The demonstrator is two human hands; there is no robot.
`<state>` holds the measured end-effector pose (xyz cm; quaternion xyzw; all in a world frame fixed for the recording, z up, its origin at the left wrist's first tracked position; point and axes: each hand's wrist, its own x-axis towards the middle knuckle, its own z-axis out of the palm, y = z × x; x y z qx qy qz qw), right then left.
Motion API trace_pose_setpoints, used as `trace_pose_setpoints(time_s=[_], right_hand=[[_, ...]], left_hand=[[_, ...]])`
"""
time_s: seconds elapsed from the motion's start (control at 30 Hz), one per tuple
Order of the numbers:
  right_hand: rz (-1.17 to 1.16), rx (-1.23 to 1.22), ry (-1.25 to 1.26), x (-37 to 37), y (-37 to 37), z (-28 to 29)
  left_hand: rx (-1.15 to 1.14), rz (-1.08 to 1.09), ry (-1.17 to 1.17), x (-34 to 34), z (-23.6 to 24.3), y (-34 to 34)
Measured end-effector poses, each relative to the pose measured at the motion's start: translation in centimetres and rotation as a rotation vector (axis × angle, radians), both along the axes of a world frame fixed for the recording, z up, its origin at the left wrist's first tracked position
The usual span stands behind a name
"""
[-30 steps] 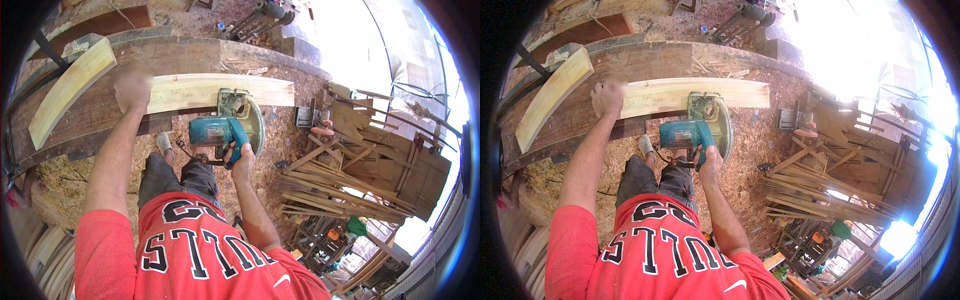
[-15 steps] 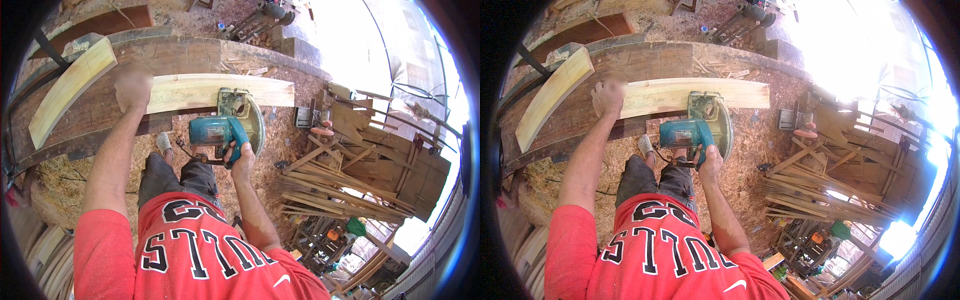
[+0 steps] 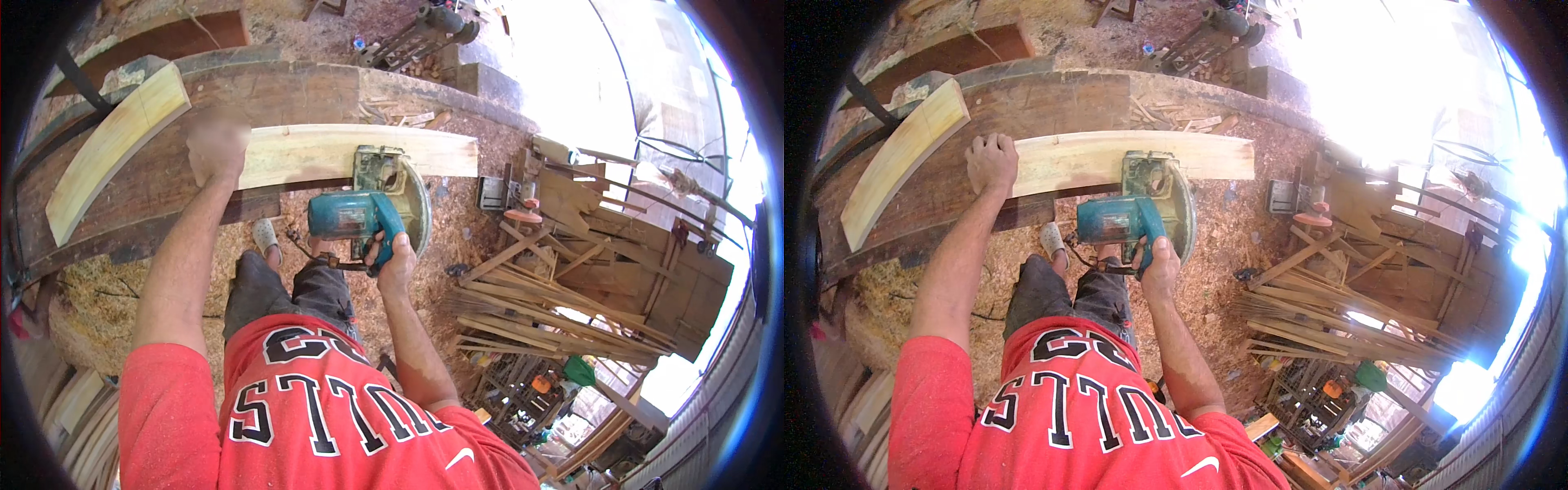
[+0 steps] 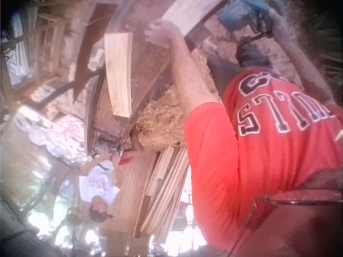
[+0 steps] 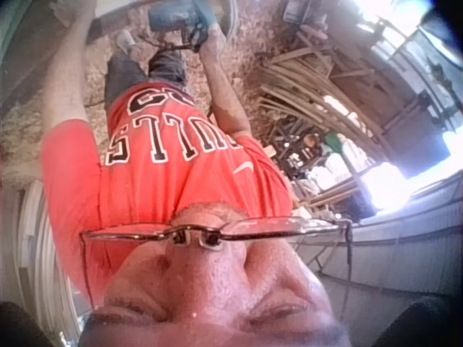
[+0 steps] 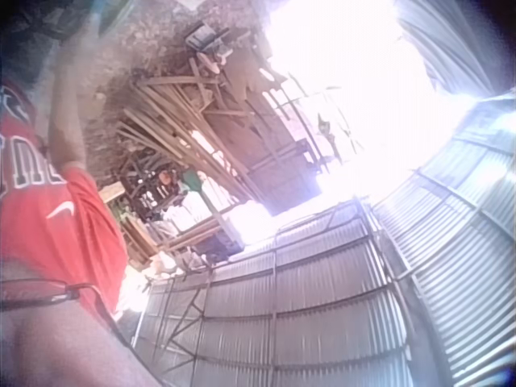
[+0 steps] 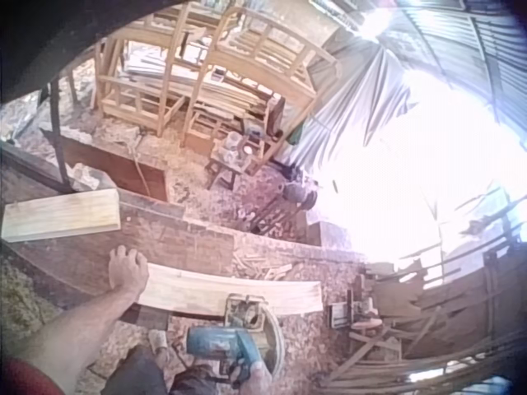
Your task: The person measures a wooden plank using a framing square and then cuts along the marked line with a circular saw.
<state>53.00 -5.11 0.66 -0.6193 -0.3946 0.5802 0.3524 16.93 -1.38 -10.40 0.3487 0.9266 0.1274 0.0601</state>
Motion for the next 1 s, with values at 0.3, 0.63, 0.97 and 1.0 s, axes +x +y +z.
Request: trace_pose_setpoints(time_s=[0.3,0.63,0.97,1.0], right_hand=[[0.02,0.01,-0.005,-0.2,0.2,0.5],[0.022,0.022,-0.012,0.0,0.4,0.0],[0.03,0.013,-0.027,0.0,0.9,-0.2],[0.028,0.012,-0.026,0.1,0.9,-0.2]], left_hand=[[0.013,-0.026,0.013,-0.4,-0.5,-0.1],[0.032,-0.044,0.042,-0.5,-0.6,-0.2],[0.059,-0.061,0.086,-0.5,-0.9,-0.3],[0.053,-0.063,0.081,-0.4,-0.7,-0.3]])
